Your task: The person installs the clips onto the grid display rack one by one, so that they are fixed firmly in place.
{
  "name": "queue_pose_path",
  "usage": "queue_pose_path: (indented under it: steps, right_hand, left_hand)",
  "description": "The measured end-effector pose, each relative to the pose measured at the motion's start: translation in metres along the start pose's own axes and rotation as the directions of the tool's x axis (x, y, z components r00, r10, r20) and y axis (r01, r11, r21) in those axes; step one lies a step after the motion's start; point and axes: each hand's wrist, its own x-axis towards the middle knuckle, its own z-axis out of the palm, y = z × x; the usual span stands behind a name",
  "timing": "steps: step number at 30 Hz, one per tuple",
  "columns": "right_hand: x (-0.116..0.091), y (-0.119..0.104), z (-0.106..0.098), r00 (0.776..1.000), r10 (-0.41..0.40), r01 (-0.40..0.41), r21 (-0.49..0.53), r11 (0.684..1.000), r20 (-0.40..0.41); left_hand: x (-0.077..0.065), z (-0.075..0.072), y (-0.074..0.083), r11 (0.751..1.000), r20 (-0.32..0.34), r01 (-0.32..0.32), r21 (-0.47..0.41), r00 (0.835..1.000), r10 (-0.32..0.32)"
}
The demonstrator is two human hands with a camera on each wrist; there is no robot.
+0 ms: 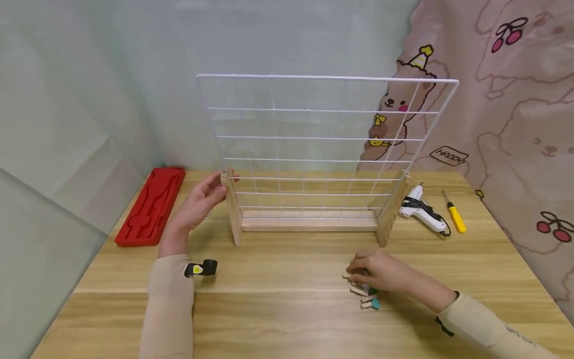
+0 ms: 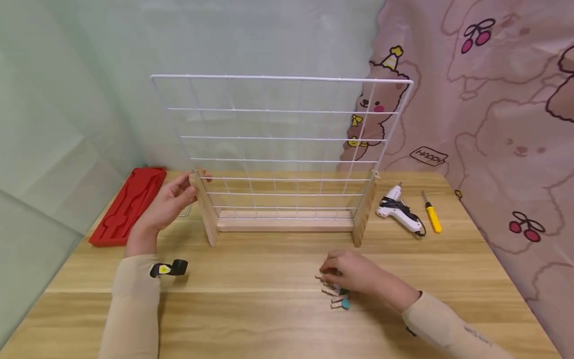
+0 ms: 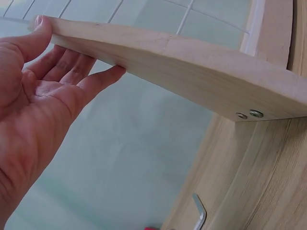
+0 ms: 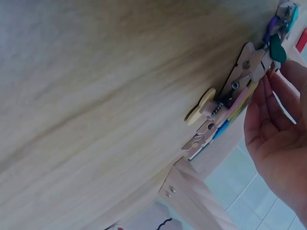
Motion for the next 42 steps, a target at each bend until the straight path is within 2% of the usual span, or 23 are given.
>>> queue_pose_path:
  steps: [4,8,12,15,17,20,22,24,31,38,40,42]
  right_hand:
    - [0.001,-0.006,0.002,0.999,-0.013,0.007,-0.113,0.994,-0.046]
    - [0.001,-0.009,0.005,0.999,-0.01,-0.001,-0.22,0.975,-0.05]
    - [0.001,-0.01,0.003,0.996,-0.031,0.011,-0.23,0.973,-0.085]
    - [0.005,-0.011,-0.003,0.982,-0.083,0.057,-0.155,0.986,-0.168]
    - [0.01,-0.012,-0.01,0.961,-0.133,0.116,-0.082,0.99,-0.241]
    - [0.023,-0.015,-0.025,0.91,-0.219,0.232,-0.004,0.973,-0.353]
    - [0.032,-0.019,-0.038,0.87,-0.27,0.293,-0.008,0.956,-0.413]
    - [0.041,-0.026,-0.054,0.841,-0.3,0.324,-0.026,0.946,-0.45]
    - [0.084,-0.067,-0.13,0.778,-0.38,0.366,-0.13,0.921,-0.5]
    - [0.141,-0.107,-0.189,0.666,-0.346,0.383,-0.095,0.919,-0.661]
    - [0.157,-0.113,-0.201,0.65,-0.355,0.394,-0.101,0.914,-0.672]
    - [0.171,-0.118,-0.212,0.655,-0.361,0.389,-0.113,0.914,-0.664]
  left_hand:
    - [0.002,0.002,0.003,0.999,0.0,-0.021,0.029,1.0,0.021]
    - [0.001,0.002,0.004,0.999,-0.016,-0.015,0.035,1.0,0.015]
    - [0.001,0.003,0.004,0.999,-0.033,-0.021,0.048,0.999,0.023]
    - [0.0,0.004,0.004,0.997,-0.053,-0.028,0.074,0.998,0.032]
    - [-0.001,0.004,0.006,0.995,-0.073,-0.022,0.101,0.997,0.03]
    - [-0.003,0.004,0.008,0.991,-0.096,-0.009,0.13,0.995,0.021]
    - [-0.004,0.004,0.008,0.991,-0.102,-0.005,0.135,0.995,0.019]
    - [-0.004,0.003,0.009,0.992,-0.101,-0.006,0.129,0.995,0.019]
    - [-0.005,0.0,0.005,0.995,-0.082,-0.005,0.096,0.997,0.013]
    - [-0.004,0.005,-0.002,0.995,-0.082,-0.003,0.096,0.997,0.011]
    - [-0.004,0.007,-0.003,0.995,-0.084,-0.002,0.1,0.996,0.011]
    - [-0.004,0.008,-0.004,0.995,-0.093,0.002,0.104,0.996,0.008]
